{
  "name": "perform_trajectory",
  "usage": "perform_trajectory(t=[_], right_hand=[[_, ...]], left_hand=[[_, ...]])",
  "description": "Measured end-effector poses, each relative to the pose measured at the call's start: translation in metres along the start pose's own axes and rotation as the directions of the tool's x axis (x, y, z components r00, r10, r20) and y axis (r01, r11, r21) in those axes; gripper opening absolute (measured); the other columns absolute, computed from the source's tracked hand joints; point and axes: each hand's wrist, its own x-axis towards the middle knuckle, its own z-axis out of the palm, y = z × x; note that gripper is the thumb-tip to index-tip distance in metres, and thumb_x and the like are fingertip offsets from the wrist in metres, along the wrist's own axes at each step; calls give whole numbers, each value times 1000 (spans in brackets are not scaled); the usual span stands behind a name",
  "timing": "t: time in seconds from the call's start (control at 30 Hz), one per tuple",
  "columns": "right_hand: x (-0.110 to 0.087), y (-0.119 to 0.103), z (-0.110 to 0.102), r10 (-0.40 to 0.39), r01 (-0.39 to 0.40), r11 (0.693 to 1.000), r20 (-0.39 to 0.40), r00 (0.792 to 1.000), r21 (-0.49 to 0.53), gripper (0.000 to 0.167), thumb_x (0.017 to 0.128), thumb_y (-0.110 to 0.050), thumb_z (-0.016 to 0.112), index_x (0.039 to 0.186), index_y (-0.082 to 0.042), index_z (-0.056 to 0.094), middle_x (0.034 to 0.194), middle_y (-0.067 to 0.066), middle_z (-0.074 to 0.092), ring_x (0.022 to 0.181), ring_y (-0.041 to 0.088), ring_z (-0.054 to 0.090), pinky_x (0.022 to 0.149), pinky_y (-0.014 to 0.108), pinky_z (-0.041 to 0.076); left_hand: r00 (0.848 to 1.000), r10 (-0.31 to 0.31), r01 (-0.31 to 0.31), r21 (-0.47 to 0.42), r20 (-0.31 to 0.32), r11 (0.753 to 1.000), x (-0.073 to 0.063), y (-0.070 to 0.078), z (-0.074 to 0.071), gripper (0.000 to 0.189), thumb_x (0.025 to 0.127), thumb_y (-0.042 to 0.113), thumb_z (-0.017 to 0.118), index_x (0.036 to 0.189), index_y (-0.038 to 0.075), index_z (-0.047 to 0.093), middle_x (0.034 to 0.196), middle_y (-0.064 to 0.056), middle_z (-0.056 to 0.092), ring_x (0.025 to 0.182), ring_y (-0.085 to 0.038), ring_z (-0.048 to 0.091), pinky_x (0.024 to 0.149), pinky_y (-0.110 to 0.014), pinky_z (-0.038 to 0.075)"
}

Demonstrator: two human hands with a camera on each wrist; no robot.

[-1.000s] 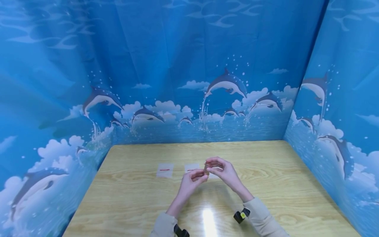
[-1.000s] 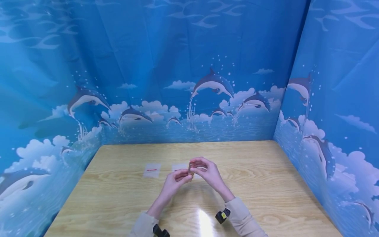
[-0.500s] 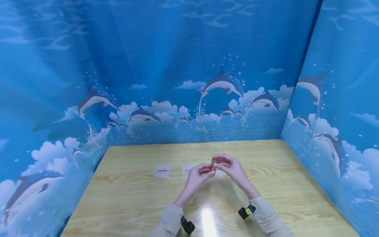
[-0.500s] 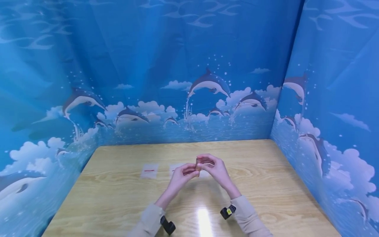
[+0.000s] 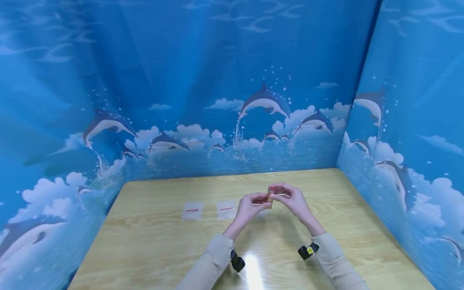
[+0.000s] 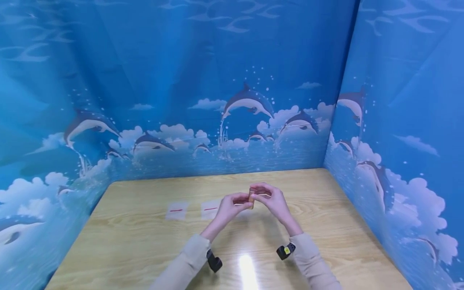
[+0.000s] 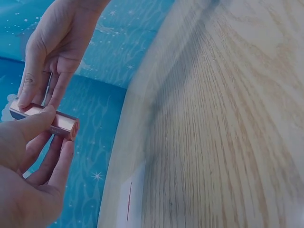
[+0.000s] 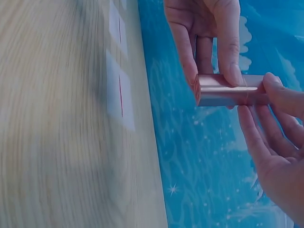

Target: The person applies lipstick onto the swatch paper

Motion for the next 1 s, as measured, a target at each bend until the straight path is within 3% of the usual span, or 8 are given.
perform_trajectory(t=[0.4, 0.53, 0.77, 1.0], right_hand=[[11, 13, -16, -27, 27, 1000, -5, 1000, -6, 38, 89, -3, 76, 124, 7, 64, 118, 26, 69, 100, 7, 68, 89, 21, 58], [14, 22, -20, -17, 16, 999, -4, 1000, -43, 38, 90, -3, 75, 125, 6, 64, 119, 25, 69, 104, 16, 69, 90, 20, 57], [15, 36, -25, -2, 4, 995, 20, 1000, -98, 36, 90, -1, 74, 123, 8, 64, 117, 27, 69, 108, 38, 68, 89, 22, 57], [15, 47, -29, 43, -39, 995, 37, 998, -96, 35, 90, 2, 72, 124, 7, 63, 118, 26, 68, 111, 40, 66, 94, 33, 58]], left_hand=[[999, 22, -21, 11, -46, 1000, 22, -6, 24, 25, 85, 12, 82, 108, 4, 76, 99, -8, 78, 90, -16, 74, 79, -20, 59], [997, 21, -21, 6, -69, 1000, 30, -11, 34, 24, 84, 7, 82, 106, 2, 75, 97, -10, 78, 88, -17, 75, 79, -19, 59], [997, -30, 31, 14, -76, 999, 37, -23, 50, 22, 84, 4, 82, 104, 1, 75, 96, -10, 77, 85, -15, 74, 77, -18, 59], [996, -48, 52, 52, -80, 997, 39, -30, 59, 20, 84, 3, 81, 103, 2, 75, 94, -7, 77, 85, -14, 73, 76, -19, 59]])
